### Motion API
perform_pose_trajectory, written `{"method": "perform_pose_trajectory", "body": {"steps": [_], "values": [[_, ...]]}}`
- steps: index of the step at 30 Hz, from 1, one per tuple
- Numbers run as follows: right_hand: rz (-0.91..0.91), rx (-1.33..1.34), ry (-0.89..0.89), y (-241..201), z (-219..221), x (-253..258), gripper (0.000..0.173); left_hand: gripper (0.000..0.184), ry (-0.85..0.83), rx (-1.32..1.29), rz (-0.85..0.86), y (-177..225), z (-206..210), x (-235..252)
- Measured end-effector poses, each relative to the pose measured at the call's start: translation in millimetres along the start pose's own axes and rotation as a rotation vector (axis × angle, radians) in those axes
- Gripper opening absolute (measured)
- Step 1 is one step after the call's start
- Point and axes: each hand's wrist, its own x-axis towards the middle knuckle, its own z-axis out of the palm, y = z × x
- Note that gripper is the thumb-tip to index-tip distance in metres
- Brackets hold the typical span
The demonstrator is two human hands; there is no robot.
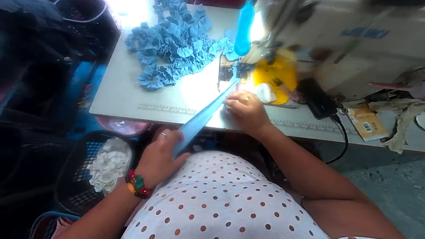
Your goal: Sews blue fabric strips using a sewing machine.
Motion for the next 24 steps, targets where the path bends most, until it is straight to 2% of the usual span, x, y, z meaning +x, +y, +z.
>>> {"method": "perform_pose_trajectory", "body": {"steps": [2,3,8,17,24], "values": [[-0.015,0.021,-0.013,-7,-2,-2,0.022,0.023,0.1,0.132,0.064,-2,3,0],[-0.021,0.029,-0.01,-11,-2,-2,0.022,0.018,0.156,0.152,0.089,-4,4,-1],[-0.042,0.106,0.018,-31,-5,2,0.021,0.023,0.315,0.109,0.229,-5,-6,-11],[-0.218,0.321,-0.004,-90,10,25,0.021,0.018,0.406,0.026,0.366,-3,-6,-17],[-0.267,0.304,0.009,-100,10,31,0.016,0.018,0.463,-0.012,0.409,2,-9,-16]]}}
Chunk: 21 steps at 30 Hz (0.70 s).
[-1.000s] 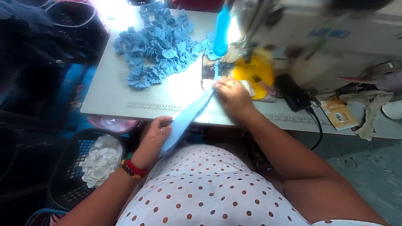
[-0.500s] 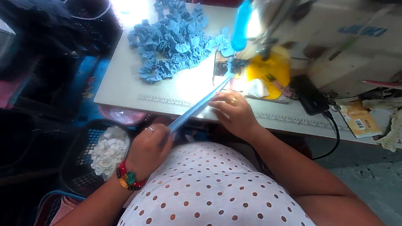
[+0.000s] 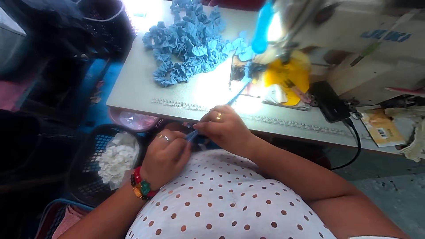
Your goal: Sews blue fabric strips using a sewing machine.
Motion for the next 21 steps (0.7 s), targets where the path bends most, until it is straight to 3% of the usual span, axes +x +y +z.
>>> {"method": "perform_pose_trajectory", "body": {"steps": [12,14,17,19,21], "values": [[-0.095,-0.122,-0.076,-10,-16,-1,0.017,0.017,-0.055,-0.143,0.036,2,-1,5],[-0.126,-0.203,-0.087,-20,-27,-9,0.016,0.023,-0.187,-0.342,-0.057,2,0,2],[-0.098,-0.231,-0.078,-28,-44,-34,0.019,0.057,-0.539,-0.695,-0.29,-5,4,-1],[-0.053,-0.202,-0.102,-27,-51,-58,0.02,0.05,-0.721,-0.8,-0.35,-12,8,0],[-0.015,-0.164,-0.134,-22,-54,-83,0.02,0.041,-0.736,-0.803,-0.315,-17,12,1]]}}
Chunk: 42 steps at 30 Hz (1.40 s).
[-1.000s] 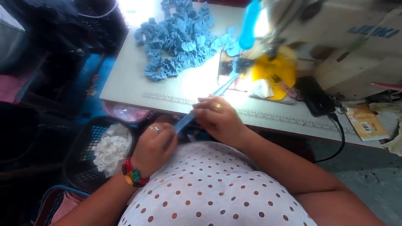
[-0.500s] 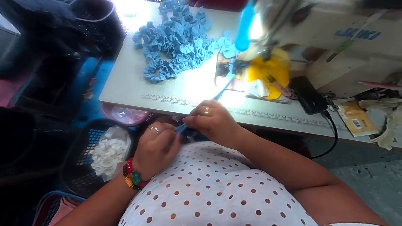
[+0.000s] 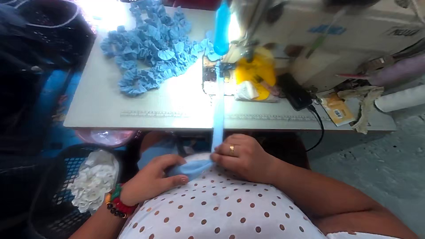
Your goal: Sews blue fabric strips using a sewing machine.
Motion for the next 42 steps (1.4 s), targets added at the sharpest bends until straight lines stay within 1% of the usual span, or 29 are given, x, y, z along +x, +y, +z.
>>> {"method": "perform_pose_trajectory", "body": {"steps": [3,6,8,11,14,19,21,23,25,27,29,30,31,32,33,34,36,37,39,40,42], "values": [[0.018,0.015,0.009,11,9,-24,0.019,0.036,-0.003,0.078,0.016,-4,-3,6],[0.038,-0.019,0.01,30,19,-31,0.02,0.034,-0.064,0.133,-0.099,-3,-6,16],[0.053,-0.069,0.053,47,24,-28,0.019,0.034,-0.073,0.132,-0.175,-4,-7,23],[0.041,-0.098,0.089,72,26,-20,0.018,0.035,-0.056,0.113,-0.207,-9,-7,30],[0.059,-0.123,0.088,94,25,-11,0.018,0.029,-0.034,0.015,-0.26,-13,-5,34],[0.128,-0.189,0.101,129,25,5,0.021,0.024,0.051,-0.081,-0.264,-23,1,38],[0.18,-0.207,0.086,142,25,11,0.022,0.025,0.074,-0.088,-0.247,-27,2,39],[0.257,-0.22,0.071,153,25,17,0.022,0.023,0.115,-0.139,-0.24,-27,4,39],[0.356,-0.238,0.044,159,24,24,0.024,0.022,0.209,-0.221,-0.215,-24,7,36],[0.428,-0.27,0.039,163,25,28,0.024,0.029,0.356,-0.226,-0.205,-19,9,32],[0.453,-0.289,0.048,163,26,31,0.025,0.042,0.498,-0.101,-0.213,-13,7,28],[0.457,-0.289,0.046,162,27,32,0.025,0.045,0.535,0.009,-0.213,-9,6,24],[0.453,-0.292,0.045,161,27,32,0.025,0.048,0.537,0.166,-0.217,-3,4,21],[0.44,-0.295,0.041,161,27,32,0.025,0.055,0.517,0.362,-0.218,2,4,18],[0.429,-0.295,0.029,161,27,33,0.025,0.057,0.483,0.562,-0.213,7,3,16],[0.42,-0.294,0.009,161,26,33,0.025,0.051,0.447,0.728,-0.207,10,3,16],[0.418,-0.271,-0.04,160,25,35,0.024,0.034,0.428,0.936,-0.186,8,3,16],[0.424,-0.25,-0.052,157,25,37,0.025,0.029,0.445,0.984,-0.162,6,3,14],[0.413,-0.209,-0.004,145,27,41,0.027,0.018,0.512,1.007,-0.072,4,0,8],[0.384,-0.174,0.049,135,29,43,0.027,0.018,0.544,0.996,-0.027,4,0,5],[0.315,-0.065,0.133,108,34,49,0.024,0.024,0.601,0.956,0.049,7,0,-2]]}}
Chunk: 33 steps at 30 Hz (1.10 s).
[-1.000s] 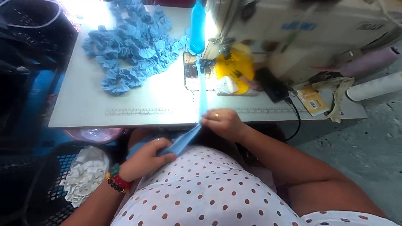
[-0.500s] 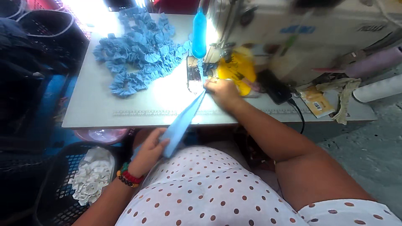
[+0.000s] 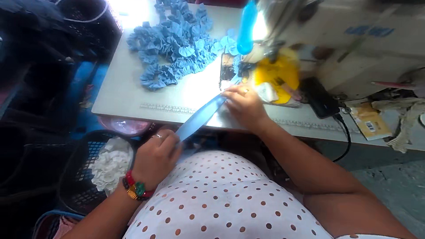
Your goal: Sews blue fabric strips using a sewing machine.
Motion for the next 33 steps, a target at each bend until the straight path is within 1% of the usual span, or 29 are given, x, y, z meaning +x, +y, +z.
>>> {"method": "perform_pose_trajectory", "body": {"steps": [2,4,7,9,14,18,20,23,25,26,28,31,33], "values": [[-0.054,0.119,-0.023,-34,0,-2,0.024,0.027,0.069,-0.038,0.016,2,-4,-4],[-0.117,0.216,-0.045,-61,4,-1,0.026,0.025,0.124,-0.065,0.031,4,-8,-5],[-0.213,0.277,-0.068,-84,10,5,0.025,0.023,0.181,-0.08,0.057,7,-9,-2],[-0.26,0.285,-0.061,-93,12,11,0.023,0.023,0.197,-0.084,0.073,9,-10,0],[-0.312,0.276,-0.047,-102,11,15,0.018,0.022,0.214,-0.113,0.122,11,-11,4],[-0.406,0.129,-0.02,-108,0,6,0.018,0.021,0.213,-0.189,0.154,16,-13,8],[-0.418,0.087,-0.01,-111,-7,-2,0.018,0.022,0.194,-0.253,0.164,21,-14,11],[-0.374,0.09,-0.007,-111,-17,-15,0.016,0.022,0.136,-0.357,0.175,28,-17,16],[-0.35,0.098,0.008,-110,-27,-24,0.017,0.024,0.074,-0.413,0.217,32,-19,20],[-0.344,0.091,0.007,-109,-32,-30,0.017,0.025,0.012,-0.445,0.246,34,-21,21],[-0.341,0.078,-0.025,-105,-43,-44,0.019,0.028,-0.188,-0.535,0.289,35,-25,23],[-0.328,0.111,-0.13,-95,-54,-66,0.02,0.034,-0.494,-0.651,0.258,28,-24,25],[-0.314,0.141,-0.156,-85,-53,-78,0.02,0.034,-0.594,-0.742,0.221,19,-18,25]]}}
